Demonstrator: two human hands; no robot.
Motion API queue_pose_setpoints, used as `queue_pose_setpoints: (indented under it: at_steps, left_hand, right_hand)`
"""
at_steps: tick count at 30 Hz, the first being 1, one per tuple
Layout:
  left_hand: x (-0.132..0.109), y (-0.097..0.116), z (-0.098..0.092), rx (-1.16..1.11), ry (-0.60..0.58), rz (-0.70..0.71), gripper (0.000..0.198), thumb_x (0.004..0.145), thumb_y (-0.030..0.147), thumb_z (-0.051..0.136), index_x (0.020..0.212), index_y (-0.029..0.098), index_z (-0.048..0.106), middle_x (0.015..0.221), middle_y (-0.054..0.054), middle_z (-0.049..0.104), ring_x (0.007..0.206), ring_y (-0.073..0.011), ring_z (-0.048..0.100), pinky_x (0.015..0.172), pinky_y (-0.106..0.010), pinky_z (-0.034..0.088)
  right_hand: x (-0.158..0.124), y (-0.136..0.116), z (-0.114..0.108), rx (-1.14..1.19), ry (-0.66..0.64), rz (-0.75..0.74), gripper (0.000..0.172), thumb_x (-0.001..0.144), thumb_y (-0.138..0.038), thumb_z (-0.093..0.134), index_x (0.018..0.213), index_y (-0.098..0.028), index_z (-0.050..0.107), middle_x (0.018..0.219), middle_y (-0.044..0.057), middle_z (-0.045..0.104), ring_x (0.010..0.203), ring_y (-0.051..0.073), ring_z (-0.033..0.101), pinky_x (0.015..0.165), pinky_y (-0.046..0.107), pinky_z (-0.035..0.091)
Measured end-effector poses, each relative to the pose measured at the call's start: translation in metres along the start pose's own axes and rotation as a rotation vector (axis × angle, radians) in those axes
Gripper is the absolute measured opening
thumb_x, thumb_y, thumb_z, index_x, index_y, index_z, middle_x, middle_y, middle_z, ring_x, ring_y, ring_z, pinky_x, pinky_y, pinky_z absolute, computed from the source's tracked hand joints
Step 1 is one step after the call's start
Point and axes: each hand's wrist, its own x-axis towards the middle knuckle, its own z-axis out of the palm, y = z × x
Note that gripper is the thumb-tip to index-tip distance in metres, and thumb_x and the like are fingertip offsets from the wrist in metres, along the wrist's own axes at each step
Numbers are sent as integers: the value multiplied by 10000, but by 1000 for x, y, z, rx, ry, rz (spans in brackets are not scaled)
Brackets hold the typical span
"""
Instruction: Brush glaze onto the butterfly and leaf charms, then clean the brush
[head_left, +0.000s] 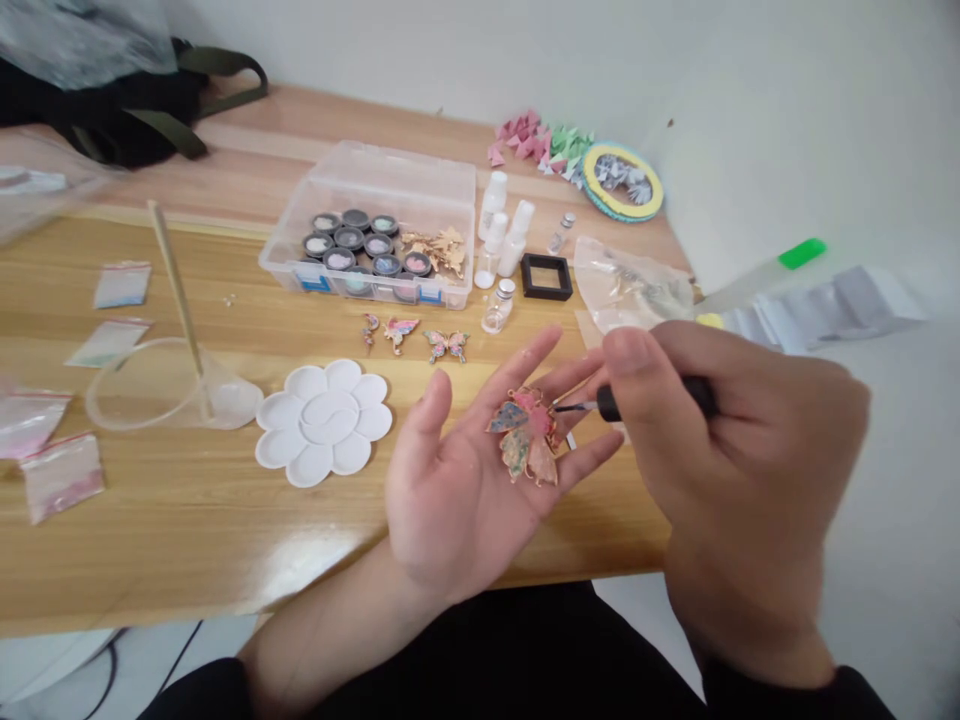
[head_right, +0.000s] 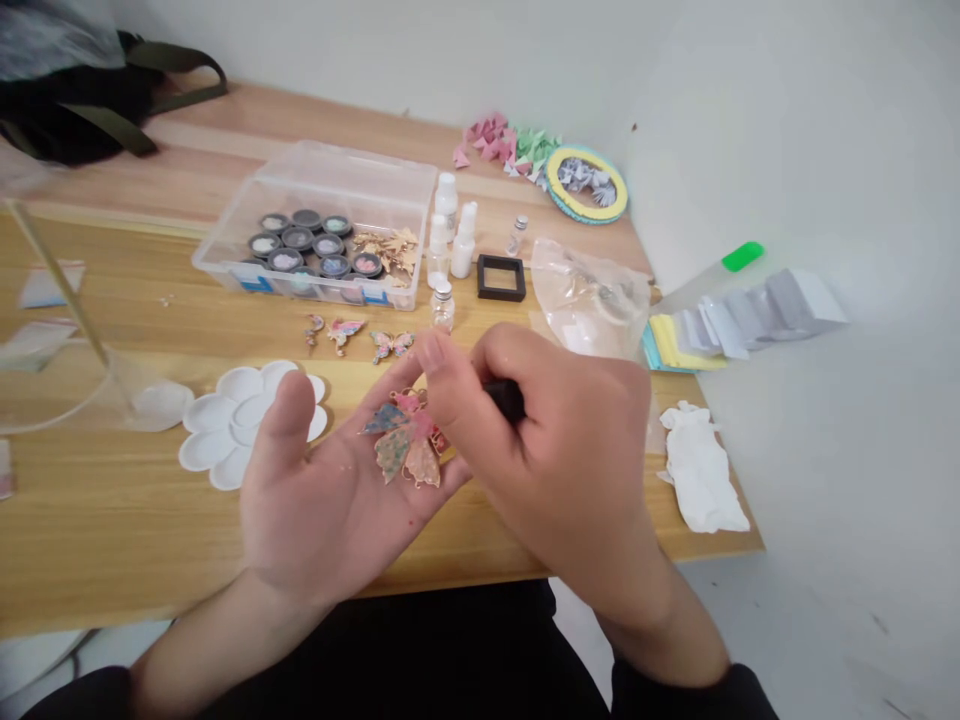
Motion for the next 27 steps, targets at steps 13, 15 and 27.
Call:
queue_pose_setpoints:
  at_steps: [13,15,27]
  left_hand:
    - [-1,1,1,22,38,-1,600,935,611,331,1339,206,511,1236,-101,683,1358,-285,501,1082,-432,431]
    - [0,1,1,27,38,5,610,933,616,317,1354,210,489,1284,-104,661,1383,-286,477,1098,-434,418]
    - [1,2,2,12,76,10,596,925,622,328,1327,219,504,1157,-82,709,1375,-293,486,1121,-454,396]
  right_hand:
    - [-9,1,-4,111,-187,-7,335,938,-327,566,621,-236,624,508,-77,629,411,39,494,414,189,357]
    - [-10,2,-5,117,-128,-5,334,928,-316,585,607,-234,624,488,-78,608,401,38,469,400,182,356]
    - [-11,-2,4,155,-118,33,377,926,-353,592,579,-208,623,539,-50,645,415,57,520,400,214,376]
